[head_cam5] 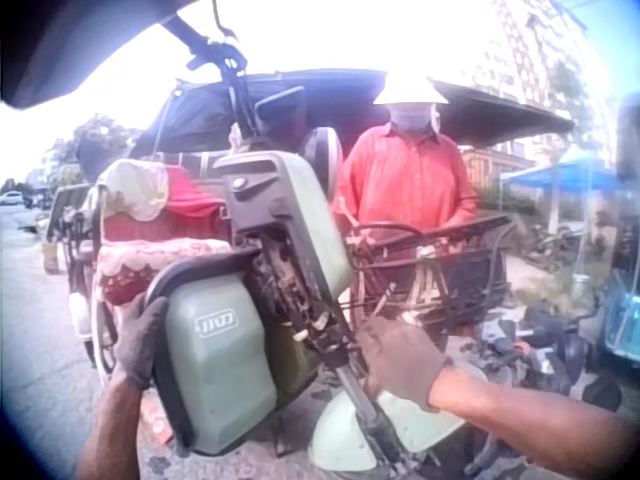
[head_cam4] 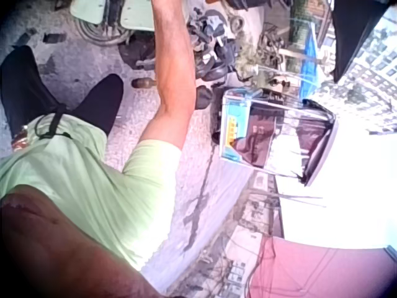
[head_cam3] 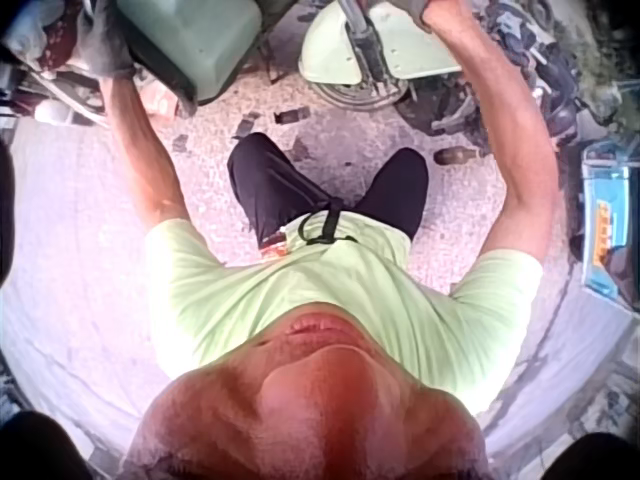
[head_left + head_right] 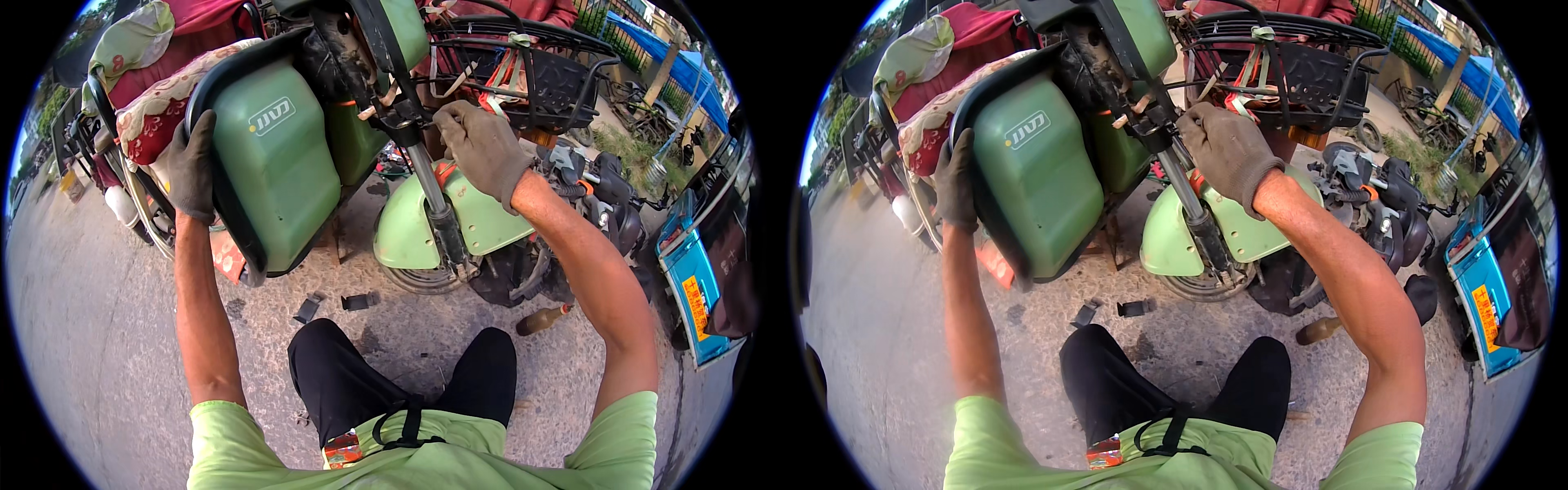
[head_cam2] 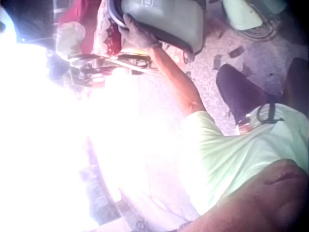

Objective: The person sits on the ground and uses a tool to tighten or adjust a bolt on the front fork of a green scooter. The person holds the scooter steady with the left hand while manipulating the tool with the right hand.

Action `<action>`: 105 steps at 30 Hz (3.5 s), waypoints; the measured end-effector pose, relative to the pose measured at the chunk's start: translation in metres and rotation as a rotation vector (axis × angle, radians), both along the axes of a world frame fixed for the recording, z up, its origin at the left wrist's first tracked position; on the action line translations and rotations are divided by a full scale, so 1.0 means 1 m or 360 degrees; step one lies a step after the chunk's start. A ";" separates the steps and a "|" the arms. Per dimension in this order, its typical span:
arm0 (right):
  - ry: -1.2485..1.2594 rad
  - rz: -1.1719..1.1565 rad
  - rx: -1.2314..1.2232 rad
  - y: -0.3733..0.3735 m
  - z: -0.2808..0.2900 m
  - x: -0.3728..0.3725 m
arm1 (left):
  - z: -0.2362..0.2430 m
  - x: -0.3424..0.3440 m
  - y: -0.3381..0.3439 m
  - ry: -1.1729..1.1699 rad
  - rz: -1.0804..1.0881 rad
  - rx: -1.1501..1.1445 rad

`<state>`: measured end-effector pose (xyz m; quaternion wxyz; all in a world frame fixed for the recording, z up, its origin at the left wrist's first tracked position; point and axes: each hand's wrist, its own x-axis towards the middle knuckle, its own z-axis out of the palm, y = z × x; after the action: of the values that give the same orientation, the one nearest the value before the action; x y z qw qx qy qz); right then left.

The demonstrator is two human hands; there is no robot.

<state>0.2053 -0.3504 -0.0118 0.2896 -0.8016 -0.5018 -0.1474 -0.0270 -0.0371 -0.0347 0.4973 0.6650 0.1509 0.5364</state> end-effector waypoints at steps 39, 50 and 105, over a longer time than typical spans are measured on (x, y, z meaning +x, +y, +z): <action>-0.0217 -0.0027 0.0493 0.023 -0.093 0.057 | -0.005 0.001 0.008 0.0022 -0.0071 -0.0025; 0.1356 0.0055 0.0750 0.014 -0.074 0.026 | -0.005 0.001 0.005 0.0030 -0.0016 0.0001; 0.1831 0.0416 0.1594 0.071 -0.096 0.026 | -0.008 0.003 0.012 0.0001 -0.0025 0.0049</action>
<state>0.2314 -0.2791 -0.1073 0.8479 -0.4596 -0.2362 0.1183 -0.0235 -0.0248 -0.0427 0.4911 0.6739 0.1374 0.5345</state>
